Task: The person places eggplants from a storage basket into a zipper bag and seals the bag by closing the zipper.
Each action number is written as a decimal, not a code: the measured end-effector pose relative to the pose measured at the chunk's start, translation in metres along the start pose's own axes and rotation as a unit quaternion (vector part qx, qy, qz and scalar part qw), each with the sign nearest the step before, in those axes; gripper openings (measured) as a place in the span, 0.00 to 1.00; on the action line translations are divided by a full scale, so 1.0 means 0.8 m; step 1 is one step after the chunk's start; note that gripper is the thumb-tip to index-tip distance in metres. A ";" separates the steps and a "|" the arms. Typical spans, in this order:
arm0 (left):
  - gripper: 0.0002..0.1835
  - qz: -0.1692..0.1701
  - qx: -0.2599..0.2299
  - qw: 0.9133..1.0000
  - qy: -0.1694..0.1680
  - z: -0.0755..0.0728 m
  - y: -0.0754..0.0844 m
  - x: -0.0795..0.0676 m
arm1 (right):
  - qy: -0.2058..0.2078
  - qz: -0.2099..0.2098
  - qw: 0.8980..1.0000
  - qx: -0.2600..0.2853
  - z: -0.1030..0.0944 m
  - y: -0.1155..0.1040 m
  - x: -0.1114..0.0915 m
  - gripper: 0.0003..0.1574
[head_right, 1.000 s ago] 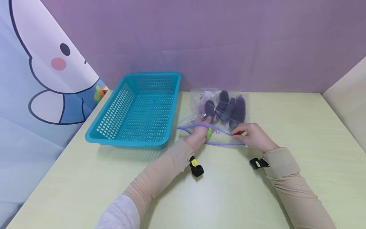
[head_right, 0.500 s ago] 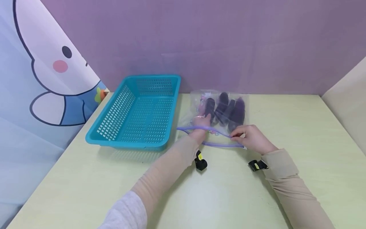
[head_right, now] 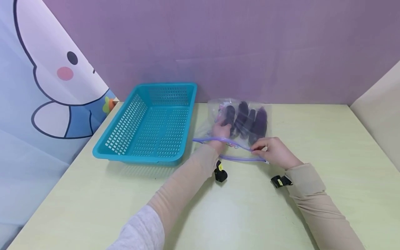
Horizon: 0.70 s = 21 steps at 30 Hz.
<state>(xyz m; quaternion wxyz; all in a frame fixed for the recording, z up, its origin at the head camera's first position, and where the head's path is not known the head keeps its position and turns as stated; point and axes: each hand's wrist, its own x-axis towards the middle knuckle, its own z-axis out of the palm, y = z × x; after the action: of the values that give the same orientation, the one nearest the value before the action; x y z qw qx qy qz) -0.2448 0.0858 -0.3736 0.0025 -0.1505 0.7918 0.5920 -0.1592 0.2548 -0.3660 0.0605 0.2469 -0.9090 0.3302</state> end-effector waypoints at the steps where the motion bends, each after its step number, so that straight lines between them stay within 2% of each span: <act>1: 0.17 0.002 0.003 1.000 -0.001 0.000 0.000 0.000 | 0.000 0.000 1.000 0.000 0.000 0.000 0.000 0.07; 9: 0.18 0.013 0.031 0.999 -0.023 0.000 0.002 0.003 | 0.001 0.004 1.000 0.005 0.000 -0.002 0.000 0.07; 21: 0.17 0.040 0.038 0.998 -0.024 0.004 0.000 0.011 | 0.004 0.003 1.000 0.007 -0.001 -0.001 0.000 0.05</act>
<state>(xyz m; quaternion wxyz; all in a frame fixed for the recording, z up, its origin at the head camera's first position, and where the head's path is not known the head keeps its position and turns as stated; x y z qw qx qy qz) -0.2542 0.0868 -0.3761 0.0037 -0.1039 0.8186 0.5649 -0.1585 0.2546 -0.3651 0.0613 0.2435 -0.9073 0.3372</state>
